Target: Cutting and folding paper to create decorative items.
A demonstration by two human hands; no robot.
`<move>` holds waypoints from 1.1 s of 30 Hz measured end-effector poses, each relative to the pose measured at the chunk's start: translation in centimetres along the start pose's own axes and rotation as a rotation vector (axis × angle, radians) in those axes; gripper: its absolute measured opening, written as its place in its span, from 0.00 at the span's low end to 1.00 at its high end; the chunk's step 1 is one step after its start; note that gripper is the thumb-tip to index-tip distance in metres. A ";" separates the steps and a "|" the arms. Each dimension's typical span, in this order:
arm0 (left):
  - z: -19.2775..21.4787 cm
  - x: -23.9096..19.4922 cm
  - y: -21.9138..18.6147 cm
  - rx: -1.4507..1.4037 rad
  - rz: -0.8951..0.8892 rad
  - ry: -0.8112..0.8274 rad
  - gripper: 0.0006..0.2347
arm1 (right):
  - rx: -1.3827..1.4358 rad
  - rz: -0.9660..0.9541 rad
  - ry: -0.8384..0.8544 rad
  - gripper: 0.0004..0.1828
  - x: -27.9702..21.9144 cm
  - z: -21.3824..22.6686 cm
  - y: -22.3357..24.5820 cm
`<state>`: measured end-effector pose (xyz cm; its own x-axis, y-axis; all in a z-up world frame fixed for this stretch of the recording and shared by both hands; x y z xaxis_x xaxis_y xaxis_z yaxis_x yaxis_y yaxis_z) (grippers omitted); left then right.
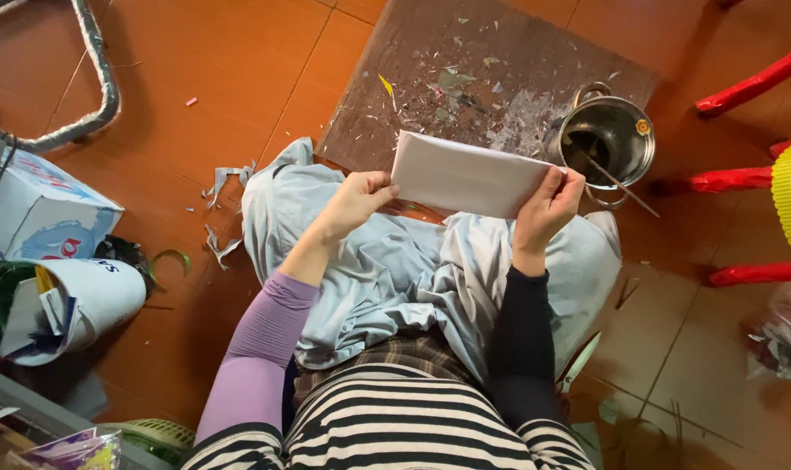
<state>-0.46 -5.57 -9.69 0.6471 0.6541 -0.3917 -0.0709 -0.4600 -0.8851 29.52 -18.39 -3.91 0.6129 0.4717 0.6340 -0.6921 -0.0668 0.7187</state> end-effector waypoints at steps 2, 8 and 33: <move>-0.7 -0.3 -0.9 0.025 0.015 0.068 0.10 | 0.007 0.014 0.030 0.14 0.0 -0.2 0.5; 3.1 2.5 0.1 -0.106 -0.211 -0.216 0.10 | 0.026 0.014 0.087 0.12 -0.9 -2.2 1.2; 8.5 15.4 13.8 -0.439 0.060 -0.350 0.11 | 0.659 -0.268 0.483 0.24 -1.8 -8.1 -0.9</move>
<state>2.06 3.22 -30.09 0.3562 0.7445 -0.5647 0.2712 -0.6607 -0.6999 25.92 -12.06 -7.98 0.3913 0.8570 0.3354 -0.0927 -0.3259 0.9409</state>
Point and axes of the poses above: each hand's wrist, its own x-axis towards the middle knuckle, its own z-axis out of the back of the hand, y = z × x, the point moved 9 cm from there along x, towards the middle knuckle, and after that the axes turned 8 degrees about z, right-handed, at the moved point
